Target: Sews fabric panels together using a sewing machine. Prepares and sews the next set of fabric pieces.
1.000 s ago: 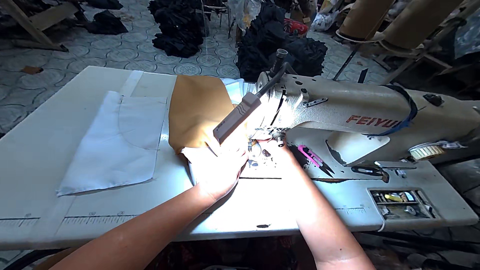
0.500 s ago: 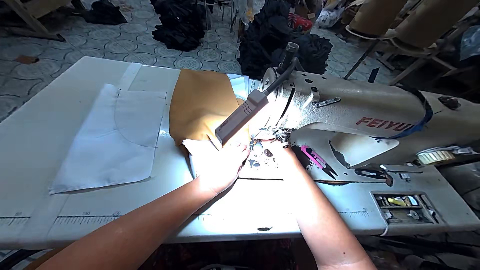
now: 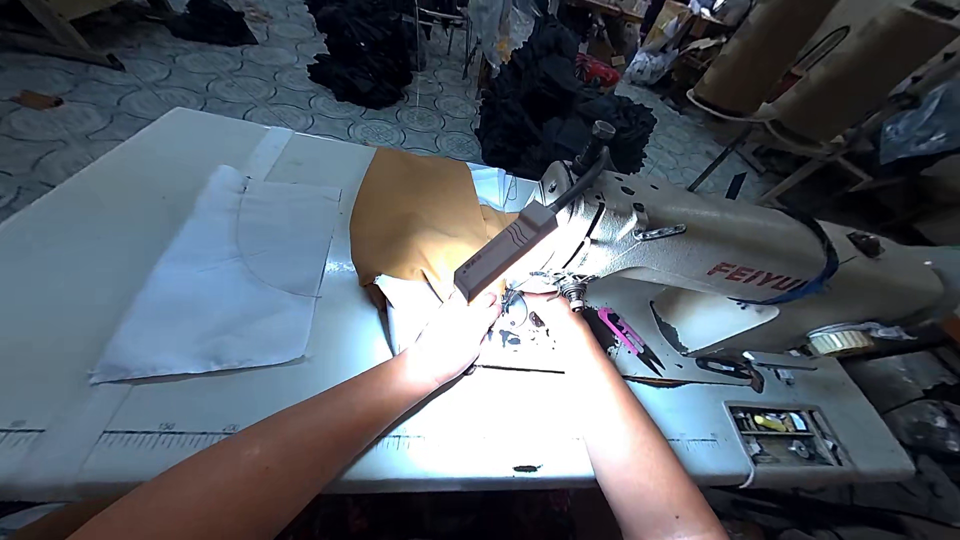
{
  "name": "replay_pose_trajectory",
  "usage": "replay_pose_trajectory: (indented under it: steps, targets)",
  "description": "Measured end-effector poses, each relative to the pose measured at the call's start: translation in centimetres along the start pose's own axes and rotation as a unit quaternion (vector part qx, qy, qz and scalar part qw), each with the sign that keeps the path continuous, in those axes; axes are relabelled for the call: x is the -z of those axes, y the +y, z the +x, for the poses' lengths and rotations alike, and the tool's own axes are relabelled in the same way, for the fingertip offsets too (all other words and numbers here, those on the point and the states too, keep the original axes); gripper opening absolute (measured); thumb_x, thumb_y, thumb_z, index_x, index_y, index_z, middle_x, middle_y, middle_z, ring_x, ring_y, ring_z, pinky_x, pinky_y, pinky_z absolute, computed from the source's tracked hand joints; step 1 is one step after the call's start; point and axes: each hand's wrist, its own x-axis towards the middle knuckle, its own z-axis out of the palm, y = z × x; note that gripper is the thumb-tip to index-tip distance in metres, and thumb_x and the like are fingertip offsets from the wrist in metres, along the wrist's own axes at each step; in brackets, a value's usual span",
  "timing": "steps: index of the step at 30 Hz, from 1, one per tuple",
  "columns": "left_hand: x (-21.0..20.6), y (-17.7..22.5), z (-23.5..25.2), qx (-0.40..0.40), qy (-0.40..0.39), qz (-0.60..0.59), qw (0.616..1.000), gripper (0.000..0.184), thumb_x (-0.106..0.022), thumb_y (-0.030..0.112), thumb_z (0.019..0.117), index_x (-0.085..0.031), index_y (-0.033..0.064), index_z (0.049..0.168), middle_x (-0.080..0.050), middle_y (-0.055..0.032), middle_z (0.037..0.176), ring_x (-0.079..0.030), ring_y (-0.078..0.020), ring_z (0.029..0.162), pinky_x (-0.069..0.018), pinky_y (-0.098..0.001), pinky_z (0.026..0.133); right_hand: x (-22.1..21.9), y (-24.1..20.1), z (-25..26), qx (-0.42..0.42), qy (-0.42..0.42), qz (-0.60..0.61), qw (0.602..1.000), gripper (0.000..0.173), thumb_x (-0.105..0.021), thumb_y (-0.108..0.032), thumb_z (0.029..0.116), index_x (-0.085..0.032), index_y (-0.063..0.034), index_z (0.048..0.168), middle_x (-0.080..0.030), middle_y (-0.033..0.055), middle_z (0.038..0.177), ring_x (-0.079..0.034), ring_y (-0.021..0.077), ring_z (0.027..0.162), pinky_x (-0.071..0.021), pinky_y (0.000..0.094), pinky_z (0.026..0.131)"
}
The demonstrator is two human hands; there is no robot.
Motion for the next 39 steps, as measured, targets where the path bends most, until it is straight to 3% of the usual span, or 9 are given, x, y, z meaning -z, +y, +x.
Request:
replay_pose_trajectory:
  steps: [8,13,18,20,23,27,31,36,39]
  targets:
    - [0.2,0.5,0.1,0.022,-0.051,-0.044,0.997,0.038,-0.048,0.007,0.1017,-0.06,-0.0031,0.136,-0.057,-0.0185,0.144,-0.048,-0.0317,0.141,-0.0324,-0.0471,0.119,2.6,-5.0,-2.5,-0.029,0.01,-0.052,0.998,0.033,-0.064,-0.019,0.1009,-0.066,0.0044,0.124,-0.067,0.0253,0.119,-0.064,0.0339,0.114,-0.0482,0.0505,0.101]
    - [1.4,0.5,-0.1,0.034,-0.097,-0.07,0.992,0.043,-0.046,0.01,0.1044,-0.053,-0.0024,0.145,-0.051,-0.0188,0.152,-0.041,-0.0321,0.147,-0.0287,-0.0478,0.121,2.6,-6.2,-3.2,-0.027,0.023,-0.048,0.998,0.041,-0.062,-0.017,0.1013,-0.059,0.0081,0.134,-0.061,0.0261,0.136,-0.056,0.0296,0.133,-0.0395,0.0415,0.115]
    - [1.8,1.0,-0.7,0.048,-0.07,-0.028,0.996,0.042,-0.048,0.01,0.1033,-0.055,-0.0005,0.143,-0.051,-0.0191,0.15,-0.04,-0.0353,0.146,-0.0292,-0.0482,0.121,2.4,-7.5,-3.5,-0.034,0.045,-0.1,0.993,0.025,-0.059,-0.01,0.1024,-0.066,0.0117,0.113,-0.067,0.0256,0.11,-0.063,0.0256,0.104,-0.0473,0.037,0.096]
    - [3.1,1.9,-1.0,0.103,-0.079,0.027,0.991,0.051,-0.054,0.008,0.1004,-0.048,0.0029,0.151,-0.024,-0.0208,0.168,-0.012,-0.0431,0.157,-0.0134,-0.0628,0.123,2.5,-7.1,-3.6,-0.033,0.015,-0.148,0.988,0.037,-0.055,-0.017,0.105,-0.063,0.0111,0.129,-0.063,0.0316,0.13,-0.06,0.0377,0.126,-0.0417,0.0476,0.111]
    - [5.1,2.2,-0.9,0.261,-0.096,0.015,0.96,0.079,-0.069,0.017,0.0939,-0.03,0.0057,0.161,-0.002,-0.0316,0.168,-0.001,-0.058,0.152,-0.0111,-0.0777,0.113,2.9,-7.2,-3.5,-0.09,-0.018,-0.066,0.994,0.037,-0.057,-0.015,0.105,-0.059,0.0105,0.132,-0.062,0.0291,0.129,-0.06,0.0321,0.12,-0.0445,0.0435,0.104]
    - [4.2,-0.9,0.4,0.31,-0.167,-0.017,0.936,0.076,-0.064,0.027,0.0989,-0.027,0.0048,0.161,-0.014,-0.038,0.163,-0.014,-0.0586,0.151,-0.0149,-0.0751,0.116,2.9,-8.1,-3.4,-0.097,-0.031,-0.085,0.991,0.037,-0.053,-0.013,0.1049,-0.059,0.0123,0.131,-0.061,0.0309,0.133,-0.058,0.035,0.127,-0.0411,0.047,0.11]
    - [3.0,-5.7,1.6,0.145,-0.046,-0.072,0.986,0.05,-0.056,0.015,0.1047,-0.048,0.0182,0.154,-0.036,-0.0177,0.164,-0.025,-0.0384,0.155,-0.0086,-0.0663,0.122,3.2,-8.3,-3.8,-0.071,-0.018,-0.023,0.997,0.032,-0.054,-0.014,0.1055,-0.062,0.0098,0.125,-0.064,0.0251,0.12,-0.06,0.0255,0.109,-0.0468,0.0382,0.097]
    - [4.7,-4.7,-2.0,0.068,0.15,-0.077,0.983,0.036,-0.065,-0.004,0.0912,-0.068,-0.0015,0.127,-0.058,-0.0229,0.143,-0.049,-0.0389,0.14,-0.035,-0.0554,0.117,4.5,-5.0,-3.6,0.034,-0.012,-0.102,0.994,0.039,-0.057,-0.022,0.1053,-0.062,0.0069,0.131,-0.059,0.0323,0.135,-0.052,0.0441,0.134,-0.0363,0.0596,0.113]
    - [7.5,-4.8,-7.1,0.113,0.107,0.011,0.988,0.027,-0.065,0.011,0.0972,-0.071,-0.0032,0.12,-0.062,-0.0209,0.139,-0.055,-0.0351,0.135,-0.0388,-0.0526,0.116,7.0,-2.1,-5.6,0.142,-0.04,-0.131,0.98,0.029,-0.057,-0.013,0.1038,-0.07,0.0025,0.125,-0.062,0.0309,0.131,-0.055,0.0477,0.129,-0.0386,0.0635,0.111]
